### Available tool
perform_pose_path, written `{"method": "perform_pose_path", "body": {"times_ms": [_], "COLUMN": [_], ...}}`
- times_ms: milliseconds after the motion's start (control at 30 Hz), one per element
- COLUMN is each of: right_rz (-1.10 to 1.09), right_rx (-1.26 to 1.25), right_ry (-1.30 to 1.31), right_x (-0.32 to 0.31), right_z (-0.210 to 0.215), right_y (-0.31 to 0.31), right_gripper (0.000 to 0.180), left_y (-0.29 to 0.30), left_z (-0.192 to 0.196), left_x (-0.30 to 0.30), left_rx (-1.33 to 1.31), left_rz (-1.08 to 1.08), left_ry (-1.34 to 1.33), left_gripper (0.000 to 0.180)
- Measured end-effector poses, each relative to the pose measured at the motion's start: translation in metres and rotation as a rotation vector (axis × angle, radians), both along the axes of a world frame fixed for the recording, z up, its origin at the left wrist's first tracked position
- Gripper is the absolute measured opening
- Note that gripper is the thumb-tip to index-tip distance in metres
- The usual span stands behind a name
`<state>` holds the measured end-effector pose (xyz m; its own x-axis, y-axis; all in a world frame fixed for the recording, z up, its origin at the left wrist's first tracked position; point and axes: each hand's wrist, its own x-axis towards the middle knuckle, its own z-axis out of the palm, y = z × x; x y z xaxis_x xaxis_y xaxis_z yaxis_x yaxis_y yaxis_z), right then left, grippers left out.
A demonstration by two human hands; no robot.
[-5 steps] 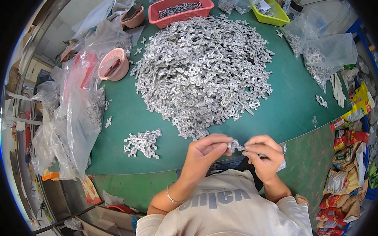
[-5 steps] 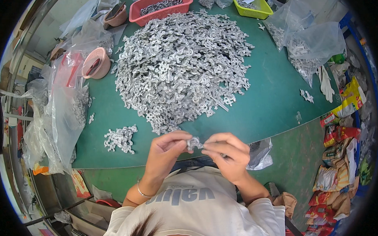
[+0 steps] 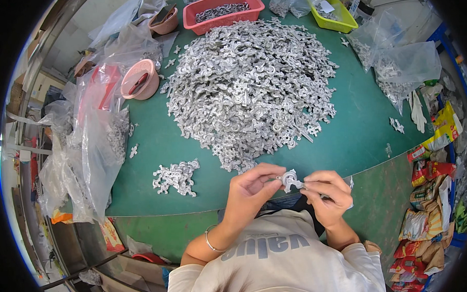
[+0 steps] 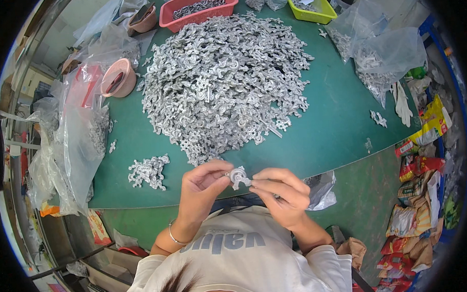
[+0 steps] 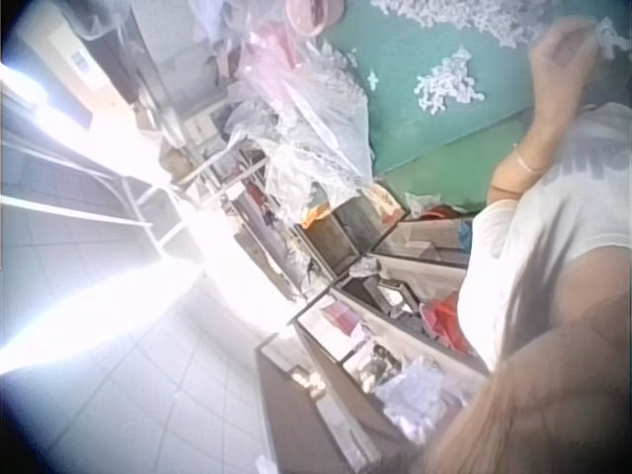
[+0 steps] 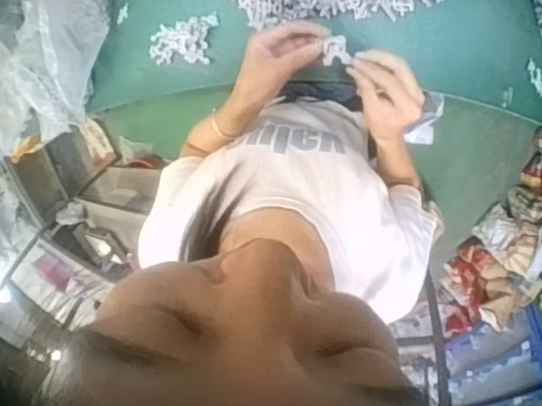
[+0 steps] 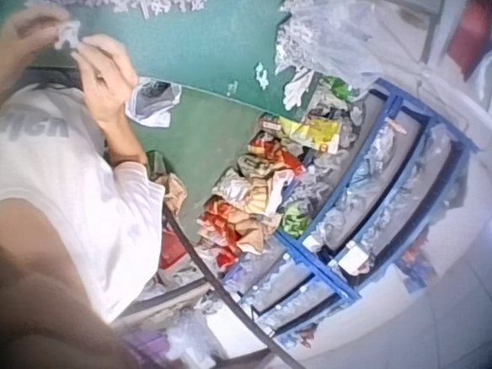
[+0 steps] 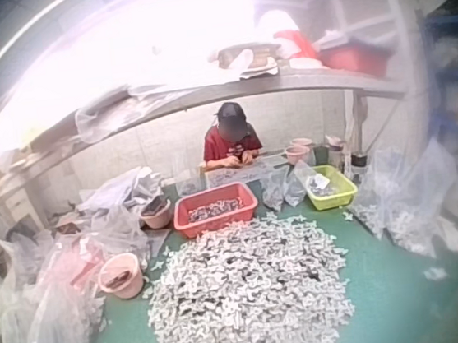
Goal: The person picks up and joins together small metal components by hand at a workbench.
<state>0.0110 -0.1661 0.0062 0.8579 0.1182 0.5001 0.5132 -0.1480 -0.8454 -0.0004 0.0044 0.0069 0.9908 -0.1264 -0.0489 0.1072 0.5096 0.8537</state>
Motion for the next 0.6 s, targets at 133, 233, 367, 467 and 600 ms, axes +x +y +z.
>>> {"method": "perform_pose_path", "body": {"times_ms": [133, 233, 367, 467, 600], "right_rz": [-0.038, -0.056, -0.059, -0.051, -0.068], "right_rx": [0.023, 0.035, 0.071, 0.059, 0.092], "right_ry": [0.016, 0.006, 0.013, -0.056, -0.045], "right_x": [-0.0017, -0.0029, -0.0048, -0.0038, -0.0086], "right_z": [0.0035, 0.0044, 0.0038, 0.0034, -0.0016], "right_y": [-0.0006, -0.0006, -0.0023, -0.0042, -0.0095], "right_gripper": [0.019, 0.021, 0.023, 0.027, 0.032], "left_y": [0.0000, -0.0007, -0.0022, -0.0048, -0.0072], "left_z": [0.0042, 0.0065, 0.0094, 0.0096, 0.0099], "left_x": [-0.0008, -0.0016, -0.0029, -0.0019, 0.0024], "left_rx": [-0.025, -0.027, 0.002, -0.018, 0.018], "left_rz": [0.002, -0.004, 0.009, 0.013, -0.026], "left_ry": [-0.061, -0.095, -0.121, -0.136, -0.169], "left_gripper": [0.027, 0.028, 0.028, 0.026, 0.024]}}
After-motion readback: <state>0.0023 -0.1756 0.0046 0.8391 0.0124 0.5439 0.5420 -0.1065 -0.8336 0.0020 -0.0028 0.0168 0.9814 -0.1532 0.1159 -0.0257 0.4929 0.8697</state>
